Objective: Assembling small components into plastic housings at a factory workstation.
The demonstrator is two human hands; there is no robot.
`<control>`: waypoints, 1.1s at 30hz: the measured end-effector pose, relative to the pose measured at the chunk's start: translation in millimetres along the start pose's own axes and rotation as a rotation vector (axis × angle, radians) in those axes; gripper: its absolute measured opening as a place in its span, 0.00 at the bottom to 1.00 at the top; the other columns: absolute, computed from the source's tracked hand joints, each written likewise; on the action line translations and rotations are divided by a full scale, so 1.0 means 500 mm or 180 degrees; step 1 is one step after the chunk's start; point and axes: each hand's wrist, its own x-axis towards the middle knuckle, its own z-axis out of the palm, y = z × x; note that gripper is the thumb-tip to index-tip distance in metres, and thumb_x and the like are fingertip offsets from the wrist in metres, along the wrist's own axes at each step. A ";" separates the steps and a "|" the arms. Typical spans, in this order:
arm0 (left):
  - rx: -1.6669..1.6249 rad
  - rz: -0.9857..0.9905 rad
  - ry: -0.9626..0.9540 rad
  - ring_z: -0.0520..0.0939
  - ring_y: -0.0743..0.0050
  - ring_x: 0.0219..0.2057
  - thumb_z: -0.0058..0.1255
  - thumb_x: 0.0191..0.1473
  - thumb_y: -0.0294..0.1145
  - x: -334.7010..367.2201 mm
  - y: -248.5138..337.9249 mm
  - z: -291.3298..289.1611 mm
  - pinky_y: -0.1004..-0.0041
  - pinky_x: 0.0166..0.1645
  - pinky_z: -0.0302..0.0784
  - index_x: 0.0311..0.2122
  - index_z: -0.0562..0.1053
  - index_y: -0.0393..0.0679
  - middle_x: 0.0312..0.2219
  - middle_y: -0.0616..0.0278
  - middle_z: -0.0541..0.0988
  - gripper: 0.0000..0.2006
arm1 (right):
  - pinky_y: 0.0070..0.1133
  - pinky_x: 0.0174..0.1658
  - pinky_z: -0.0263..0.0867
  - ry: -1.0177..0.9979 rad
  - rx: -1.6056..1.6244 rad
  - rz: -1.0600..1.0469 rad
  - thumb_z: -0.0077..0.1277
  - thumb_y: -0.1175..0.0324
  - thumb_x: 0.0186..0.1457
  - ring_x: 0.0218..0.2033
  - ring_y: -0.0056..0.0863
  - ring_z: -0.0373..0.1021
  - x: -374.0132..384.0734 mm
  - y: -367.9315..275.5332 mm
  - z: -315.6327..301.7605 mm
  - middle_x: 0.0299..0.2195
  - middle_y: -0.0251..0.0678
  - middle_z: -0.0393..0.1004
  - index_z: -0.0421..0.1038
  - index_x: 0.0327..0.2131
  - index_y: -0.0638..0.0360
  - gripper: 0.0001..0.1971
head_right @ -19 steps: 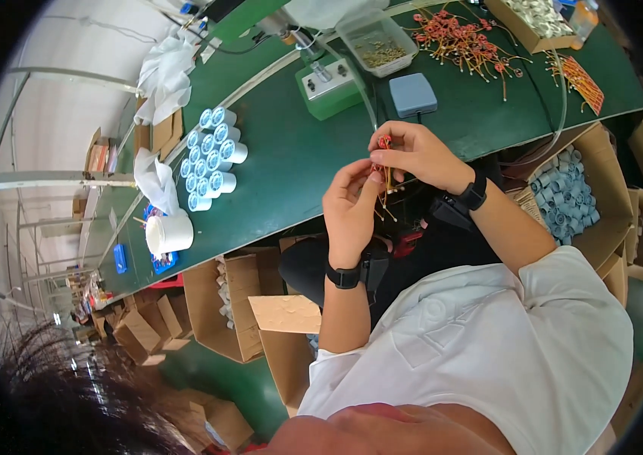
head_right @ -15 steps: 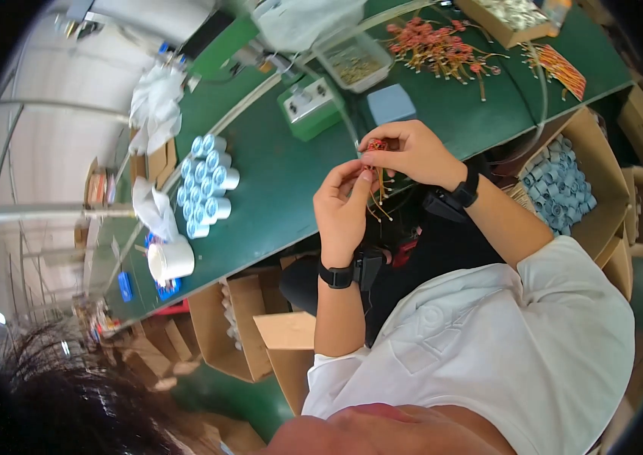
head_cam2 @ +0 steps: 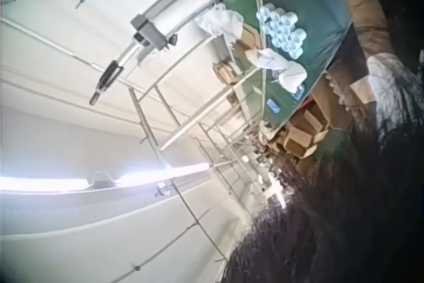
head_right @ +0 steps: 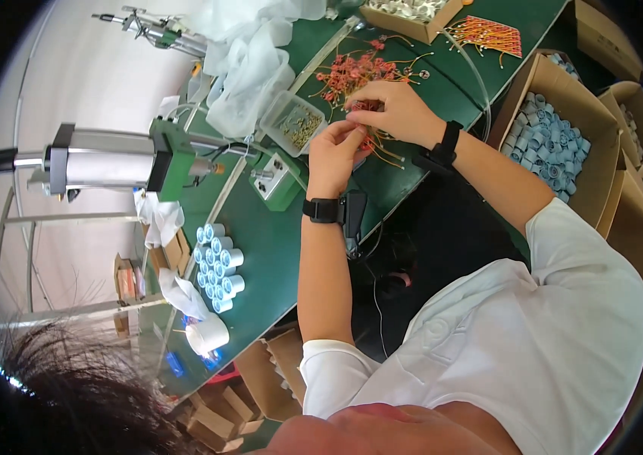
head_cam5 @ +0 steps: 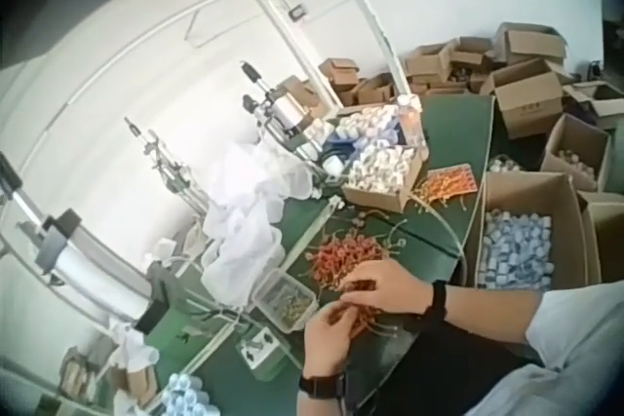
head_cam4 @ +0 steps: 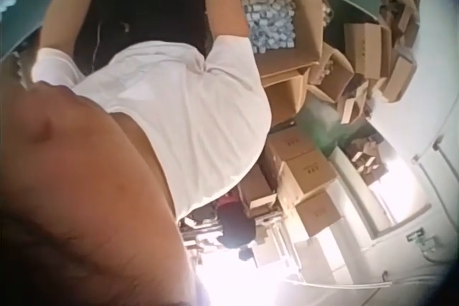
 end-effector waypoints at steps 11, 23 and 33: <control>-0.0394 -0.0078 -0.0083 0.84 0.72 0.39 0.58 0.60 0.23 0.112 -0.026 0.047 0.72 0.43 0.87 0.50 0.76 0.31 0.41 0.57 0.82 0.14 | 0.21 0.35 0.71 0.0326 0.0586 0.0737 0.62 0.63 0.58 0.30 0.19 0.75 0.030 0.109 -0.028 0.28 0.32 0.80 0.81 0.40 0.61 0.12; 0.0134 -0.0239 0.0497 0.84 0.68 0.39 0.55 0.59 0.21 0.202 -0.041 0.063 0.68 0.43 0.87 0.55 0.73 0.29 0.41 0.55 0.81 0.18 | 0.31 0.40 0.73 0.0357 -0.0246 0.0577 0.57 0.59 0.59 0.36 0.38 0.77 0.074 0.160 -0.029 0.32 0.46 0.79 0.78 0.44 0.64 0.17; 0.0632 0.0466 0.0767 0.74 0.51 0.58 0.47 0.67 0.38 0.138 0.011 0.092 0.52 0.58 0.74 0.64 0.64 0.32 0.60 0.44 0.70 0.26 | 0.25 0.52 0.70 0.0022 -0.1164 0.0383 0.55 0.63 0.64 0.50 0.35 0.75 -0.004 0.091 -0.143 0.50 0.46 0.76 0.70 0.56 0.63 0.21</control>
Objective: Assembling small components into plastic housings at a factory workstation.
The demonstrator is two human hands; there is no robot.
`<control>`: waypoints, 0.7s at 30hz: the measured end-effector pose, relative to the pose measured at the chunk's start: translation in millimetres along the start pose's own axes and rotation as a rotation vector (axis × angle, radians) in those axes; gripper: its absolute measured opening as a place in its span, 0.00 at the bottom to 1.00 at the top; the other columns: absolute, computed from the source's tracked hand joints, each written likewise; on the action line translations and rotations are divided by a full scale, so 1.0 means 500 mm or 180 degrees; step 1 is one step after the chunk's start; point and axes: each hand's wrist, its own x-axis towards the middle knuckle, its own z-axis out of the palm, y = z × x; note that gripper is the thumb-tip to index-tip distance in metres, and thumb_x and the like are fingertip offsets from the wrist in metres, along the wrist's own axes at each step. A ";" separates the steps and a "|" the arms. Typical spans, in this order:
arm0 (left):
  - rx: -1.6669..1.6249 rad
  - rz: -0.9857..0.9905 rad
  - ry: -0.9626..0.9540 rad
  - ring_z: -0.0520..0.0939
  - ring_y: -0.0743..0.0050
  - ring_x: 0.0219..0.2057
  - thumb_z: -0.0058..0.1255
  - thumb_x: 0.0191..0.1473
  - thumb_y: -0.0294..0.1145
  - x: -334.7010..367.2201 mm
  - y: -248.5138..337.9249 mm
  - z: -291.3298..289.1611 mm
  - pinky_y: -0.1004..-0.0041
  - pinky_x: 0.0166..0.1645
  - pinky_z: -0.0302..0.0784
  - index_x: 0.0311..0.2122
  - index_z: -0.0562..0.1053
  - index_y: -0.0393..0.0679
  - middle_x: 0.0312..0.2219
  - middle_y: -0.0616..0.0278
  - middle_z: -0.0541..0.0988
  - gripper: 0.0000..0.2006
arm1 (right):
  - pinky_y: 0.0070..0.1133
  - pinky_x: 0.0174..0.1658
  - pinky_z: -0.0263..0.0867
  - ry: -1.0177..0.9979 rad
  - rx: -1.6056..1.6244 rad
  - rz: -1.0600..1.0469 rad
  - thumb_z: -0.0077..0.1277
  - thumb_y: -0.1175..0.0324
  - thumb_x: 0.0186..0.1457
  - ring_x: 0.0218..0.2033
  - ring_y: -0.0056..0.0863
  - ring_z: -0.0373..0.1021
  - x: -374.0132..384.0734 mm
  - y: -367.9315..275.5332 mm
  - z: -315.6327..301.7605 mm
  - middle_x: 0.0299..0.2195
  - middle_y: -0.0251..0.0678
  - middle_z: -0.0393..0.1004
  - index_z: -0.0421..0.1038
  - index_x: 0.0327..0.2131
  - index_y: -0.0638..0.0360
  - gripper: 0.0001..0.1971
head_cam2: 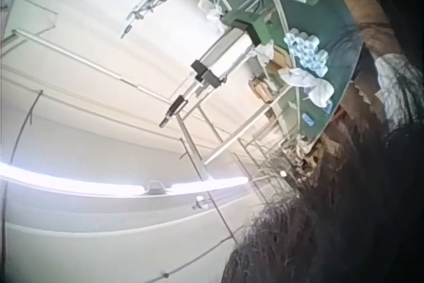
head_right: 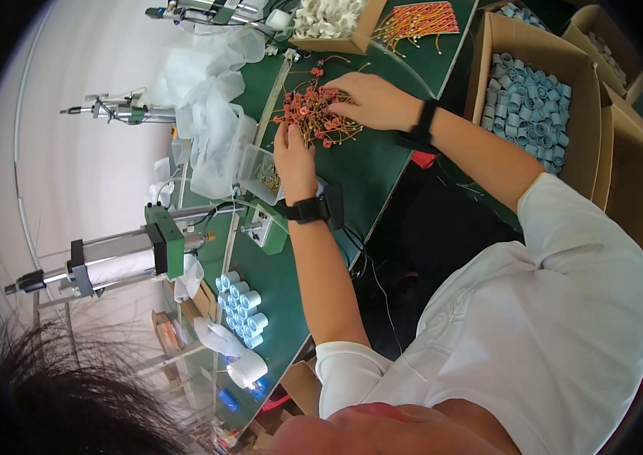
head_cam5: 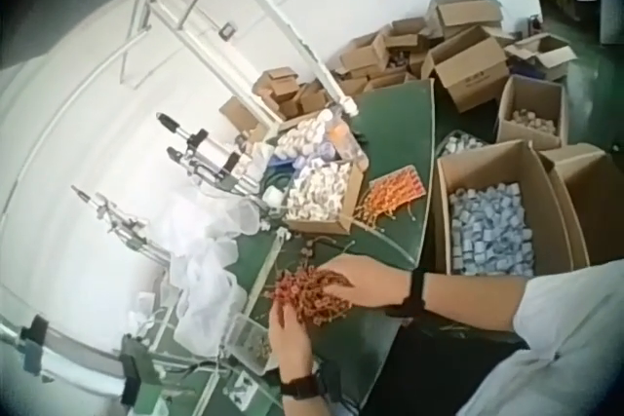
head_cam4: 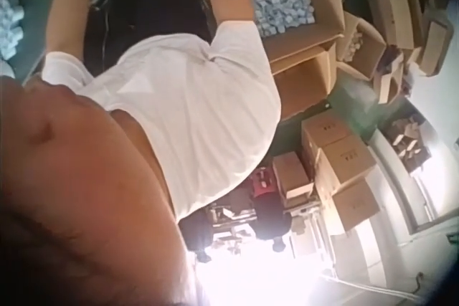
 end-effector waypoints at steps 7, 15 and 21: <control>0.0848 0.2683 -0.1093 0.51 0.35 0.71 0.50 0.64 0.39 -0.225 0.161 0.287 0.52 0.73 0.46 0.70 0.58 0.39 0.70 0.34 0.52 0.33 | 0.26 0.56 0.67 0.1644 0.3042 0.1398 0.45 0.49 0.70 0.53 0.26 0.71 -0.463 0.190 -0.090 0.52 0.35 0.74 0.69 0.58 0.57 0.25; -0.0134 -0.0076 -0.3087 0.53 0.44 0.72 0.37 0.68 0.50 -0.349 -0.392 0.598 0.50 0.72 0.45 0.71 0.55 0.45 0.70 0.48 0.57 0.32 | 0.35 0.67 0.54 0.2237 0.4449 0.1051 0.40 0.35 0.66 0.64 0.36 0.61 -0.485 0.011 -0.352 0.64 0.42 0.63 0.53 0.70 0.57 0.41; -0.2478 -0.1263 -0.2127 0.60 0.48 0.69 0.36 0.70 0.49 -0.425 -0.126 0.765 0.55 0.70 0.54 0.63 0.69 0.45 0.69 0.50 0.60 0.25 | 0.30 0.71 0.47 0.1891 0.2735 0.1166 0.35 0.49 0.74 0.71 0.30 0.50 -0.637 0.296 -0.190 0.72 0.33 0.51 0.44 0.73 0.58 0.33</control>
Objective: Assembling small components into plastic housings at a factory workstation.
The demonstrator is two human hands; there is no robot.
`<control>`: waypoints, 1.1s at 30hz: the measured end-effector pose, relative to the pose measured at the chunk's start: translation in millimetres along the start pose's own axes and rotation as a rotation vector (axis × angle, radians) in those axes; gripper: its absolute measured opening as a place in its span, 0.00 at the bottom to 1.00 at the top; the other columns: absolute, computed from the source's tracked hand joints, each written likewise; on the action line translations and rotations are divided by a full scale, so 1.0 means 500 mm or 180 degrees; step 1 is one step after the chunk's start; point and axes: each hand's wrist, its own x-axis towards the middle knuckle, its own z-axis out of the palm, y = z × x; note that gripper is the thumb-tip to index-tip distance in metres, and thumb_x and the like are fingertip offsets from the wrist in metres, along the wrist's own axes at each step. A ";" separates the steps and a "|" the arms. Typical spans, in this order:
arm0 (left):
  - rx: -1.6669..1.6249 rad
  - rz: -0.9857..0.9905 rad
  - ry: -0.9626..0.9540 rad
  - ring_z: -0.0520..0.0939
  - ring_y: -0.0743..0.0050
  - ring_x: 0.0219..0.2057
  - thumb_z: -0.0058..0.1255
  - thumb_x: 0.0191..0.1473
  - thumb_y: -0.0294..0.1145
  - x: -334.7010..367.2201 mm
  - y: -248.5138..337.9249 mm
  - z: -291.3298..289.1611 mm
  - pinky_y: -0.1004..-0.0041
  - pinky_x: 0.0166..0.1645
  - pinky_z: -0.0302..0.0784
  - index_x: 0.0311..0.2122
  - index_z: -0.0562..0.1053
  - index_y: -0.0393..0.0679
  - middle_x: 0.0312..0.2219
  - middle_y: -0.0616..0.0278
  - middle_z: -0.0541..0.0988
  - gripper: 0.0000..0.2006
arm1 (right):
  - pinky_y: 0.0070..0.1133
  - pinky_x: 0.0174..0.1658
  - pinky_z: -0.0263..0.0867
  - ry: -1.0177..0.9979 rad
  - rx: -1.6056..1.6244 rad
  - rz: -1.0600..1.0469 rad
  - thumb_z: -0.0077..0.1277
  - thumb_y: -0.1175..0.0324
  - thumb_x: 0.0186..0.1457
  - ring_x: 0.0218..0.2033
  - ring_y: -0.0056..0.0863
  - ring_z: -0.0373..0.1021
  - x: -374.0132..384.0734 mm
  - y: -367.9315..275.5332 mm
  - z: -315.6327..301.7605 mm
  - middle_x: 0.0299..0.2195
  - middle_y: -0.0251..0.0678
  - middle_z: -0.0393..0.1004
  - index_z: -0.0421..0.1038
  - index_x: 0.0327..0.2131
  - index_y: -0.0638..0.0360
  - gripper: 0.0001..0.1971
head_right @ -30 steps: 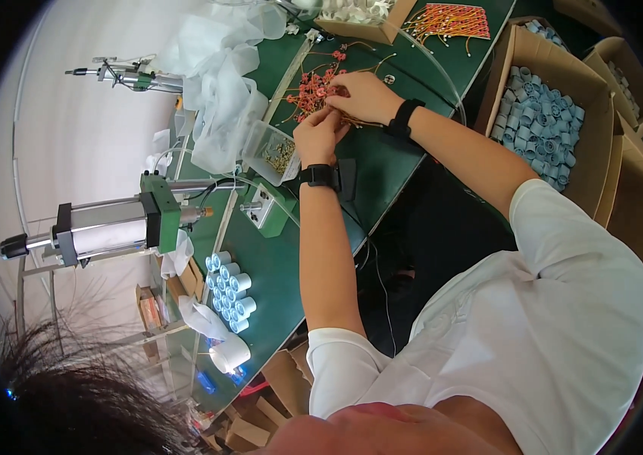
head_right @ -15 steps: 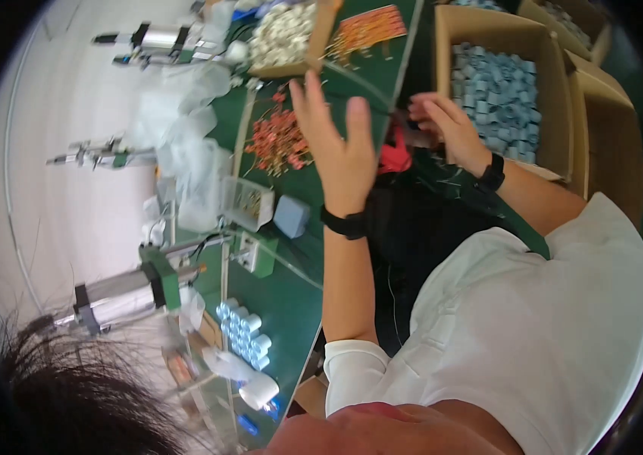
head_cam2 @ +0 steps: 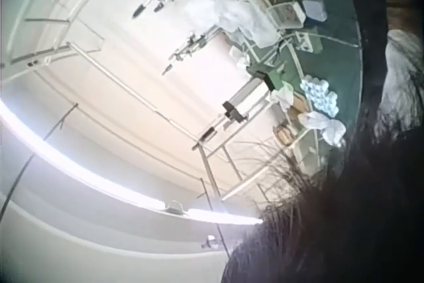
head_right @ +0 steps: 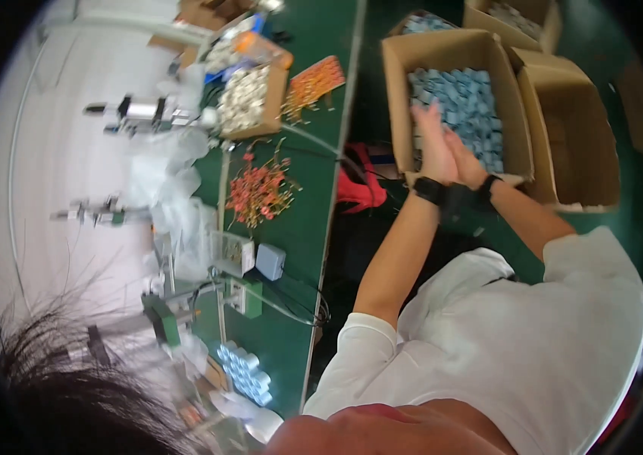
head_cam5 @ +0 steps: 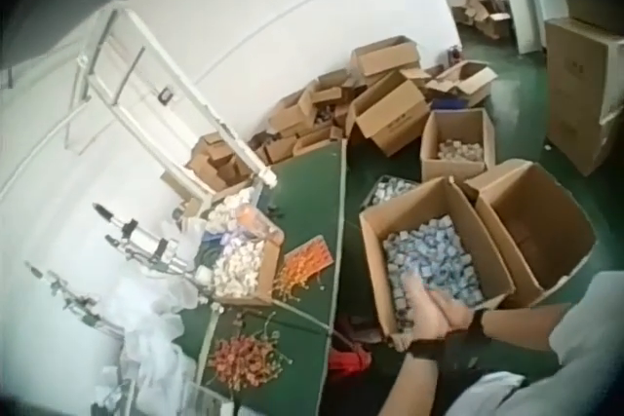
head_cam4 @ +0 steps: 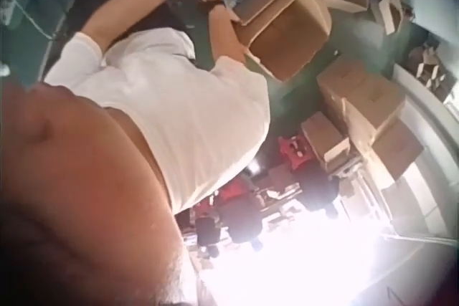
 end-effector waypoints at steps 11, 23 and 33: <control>-0.0677 -0.1853 0.0770 0.68 0.53 0.66 0.31 0.66 0.70 0.009 0.115 -0.102 0.56 0.69 0.58 0.71 0.56 0.44 0.63 0.48 0.70 0.43 | 0.32 0.58 0.67 -0.0470 -0.1928 0.0269 0.36 0.48 0.72 0.56 0.37 0.69 0.083 -0.109 0.018 0.58 0.46 0.70 0.62 0.65 0.58 0.28; 0.1390 0.1609 0.1270 0.80 0.71 0.48 0.51 0.66 0.30 -0.674 0.501 -0.472 0.71 0.52 0.77 0.60 0.70 0.38 0.51 0.57 0.79 0.19 | 0.19 0.37 0.69 -0.1560 -0.2664 -0.0555 0.57 0.70 0.62 0.32 0.17 0.72 0.158 -0.150 0.353 0.31 0.31 0.78 0.76 0.50 0.60 0.14; 0.3958 0.1765 0.5537 0.76 0.60 0.47 0.62 0.57 0.30 -1.159 0.508 -0.765 0.67 0.51 0.73 0.51 0.75 0.38 0.48 0.53 0.74 0.18 | 0.32 0.41 0.72 -0.2172 -0.3802 -0.1316 0.59 0.61 0.59 0.37 0.38 0.77 0.331 -0.036 0.791 0.34 0.45 0.80 0.76 0.44 0.63 0.16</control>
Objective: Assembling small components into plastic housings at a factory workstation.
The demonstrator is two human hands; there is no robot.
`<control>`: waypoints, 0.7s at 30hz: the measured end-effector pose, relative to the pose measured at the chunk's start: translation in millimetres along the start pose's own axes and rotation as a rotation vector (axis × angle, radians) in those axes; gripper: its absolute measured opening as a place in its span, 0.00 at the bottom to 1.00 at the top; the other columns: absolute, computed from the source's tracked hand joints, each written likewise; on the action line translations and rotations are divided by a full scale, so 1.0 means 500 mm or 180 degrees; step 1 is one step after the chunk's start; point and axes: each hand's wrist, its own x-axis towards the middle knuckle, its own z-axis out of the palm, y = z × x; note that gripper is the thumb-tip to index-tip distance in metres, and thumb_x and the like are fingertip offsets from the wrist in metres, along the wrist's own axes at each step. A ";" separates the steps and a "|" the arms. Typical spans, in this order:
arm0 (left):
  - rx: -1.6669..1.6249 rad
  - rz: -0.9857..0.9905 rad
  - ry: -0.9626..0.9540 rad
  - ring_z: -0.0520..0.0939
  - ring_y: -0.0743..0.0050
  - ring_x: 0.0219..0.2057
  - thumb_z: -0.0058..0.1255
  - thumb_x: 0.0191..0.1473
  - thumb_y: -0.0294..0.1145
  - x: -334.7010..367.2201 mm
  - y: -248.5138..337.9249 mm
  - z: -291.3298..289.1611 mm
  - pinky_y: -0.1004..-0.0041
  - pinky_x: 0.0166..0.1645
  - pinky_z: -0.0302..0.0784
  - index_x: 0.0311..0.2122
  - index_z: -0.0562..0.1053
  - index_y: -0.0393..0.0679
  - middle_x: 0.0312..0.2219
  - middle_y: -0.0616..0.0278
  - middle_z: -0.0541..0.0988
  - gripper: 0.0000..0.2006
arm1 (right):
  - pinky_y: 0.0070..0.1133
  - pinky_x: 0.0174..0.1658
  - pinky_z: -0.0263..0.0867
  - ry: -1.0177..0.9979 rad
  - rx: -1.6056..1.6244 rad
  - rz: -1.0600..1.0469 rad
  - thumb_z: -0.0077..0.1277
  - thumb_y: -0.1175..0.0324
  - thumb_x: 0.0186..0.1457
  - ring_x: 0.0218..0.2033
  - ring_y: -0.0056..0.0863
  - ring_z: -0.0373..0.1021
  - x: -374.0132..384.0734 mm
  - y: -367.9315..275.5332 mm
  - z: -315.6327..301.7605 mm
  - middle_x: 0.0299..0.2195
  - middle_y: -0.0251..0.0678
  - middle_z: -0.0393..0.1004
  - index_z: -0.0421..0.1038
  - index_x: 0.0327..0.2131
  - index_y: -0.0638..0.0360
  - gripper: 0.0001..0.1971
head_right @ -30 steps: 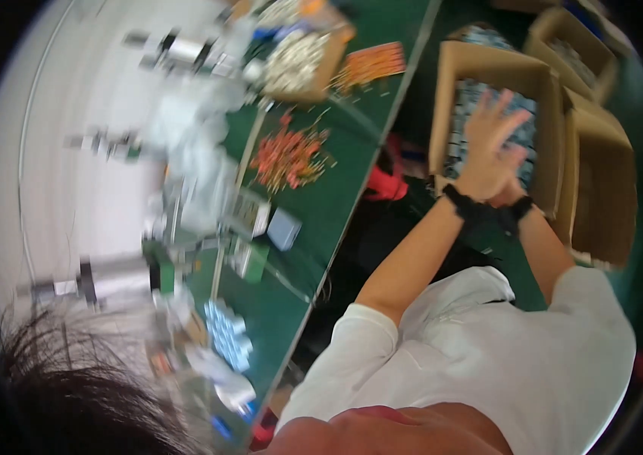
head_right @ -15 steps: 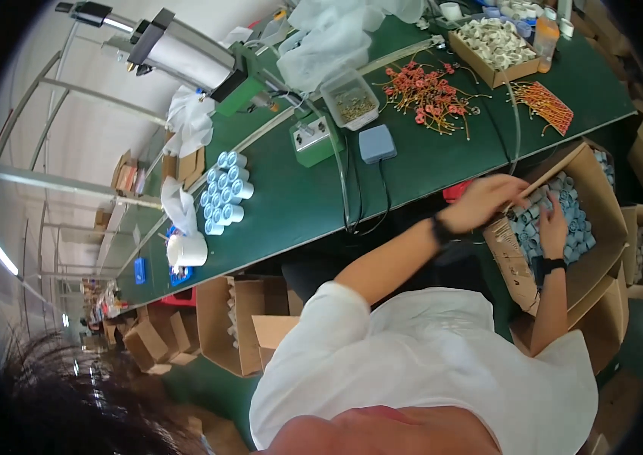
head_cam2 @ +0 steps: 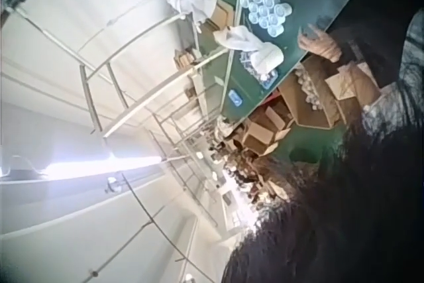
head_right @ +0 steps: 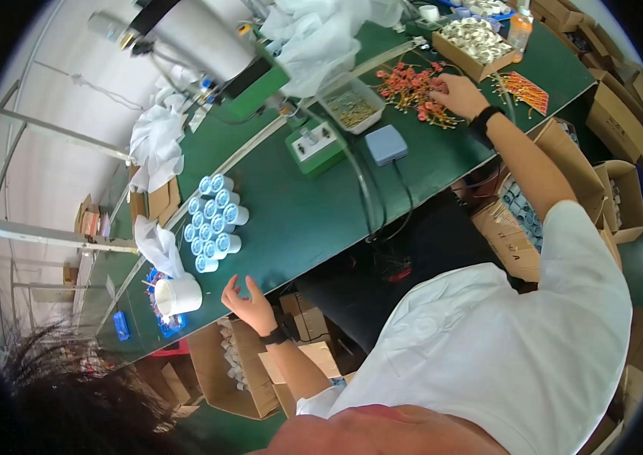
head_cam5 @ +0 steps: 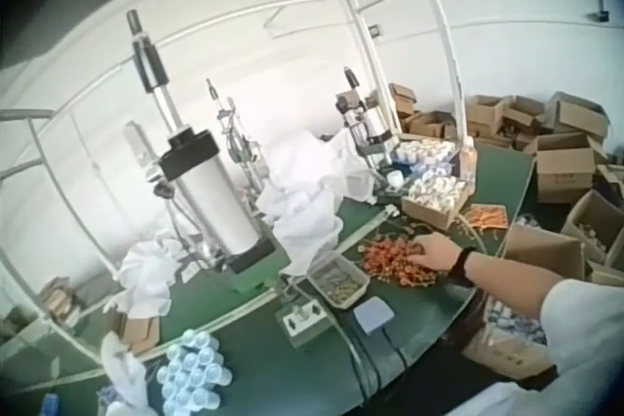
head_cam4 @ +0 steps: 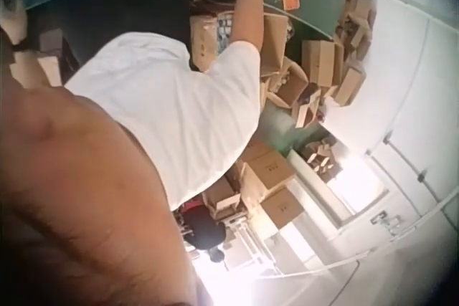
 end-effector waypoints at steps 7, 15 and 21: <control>0.0851 0.0138 0.0137 0.64 0.36 0.60 0.77 0.37 0.45 0.140 -0.058 0.000 0.45 0.62 0.60 0.64 0.64 0.47 0.60 0.42 0.63 0.48 | 0.37 0.45 0.71 -0.0226 -0.0551 -0.0570 0.58 0.62 0.59 0.40 0.49 0.76 0.050 0.011 0.051 0.35 0.47 0.80 0.75 0.41 0.62 0.13; 0.1599 -0.0062 -0.0389 0.59 0.36 0.64 0.80 0.27 0.51 0.255 -0.092 0.005 0.40 0.60 0.62 0.67 0.60 0.56 0.65 0.47 0.57 0.58 | 0.27 0.41 0.73 -0.0388 -0.0222 0.0021 0.56 0.65 0.64 0.38 0.33 0.77 0.037 0.072 0.036 0.37 0.42 0.80 0.72 0.45 0.64 0.13; 0.1151 -0.0186 -0.0556 0.58 0.36 0.64 0.80 0.28 0.54 0.245 -0.142 0.023 0.41 0.61 0.62 0.67 0.59 0.54 0.65 0.47 0.56 0.59 | 0.20 0.50 0.72 -0.0097 0.2452 0.0815 0.55 0.68 0.65 0.45 0.26 0.76 -0.008 0.105 0.014 0.45 0.36 0.78 0.71 0.50 0.65 0.14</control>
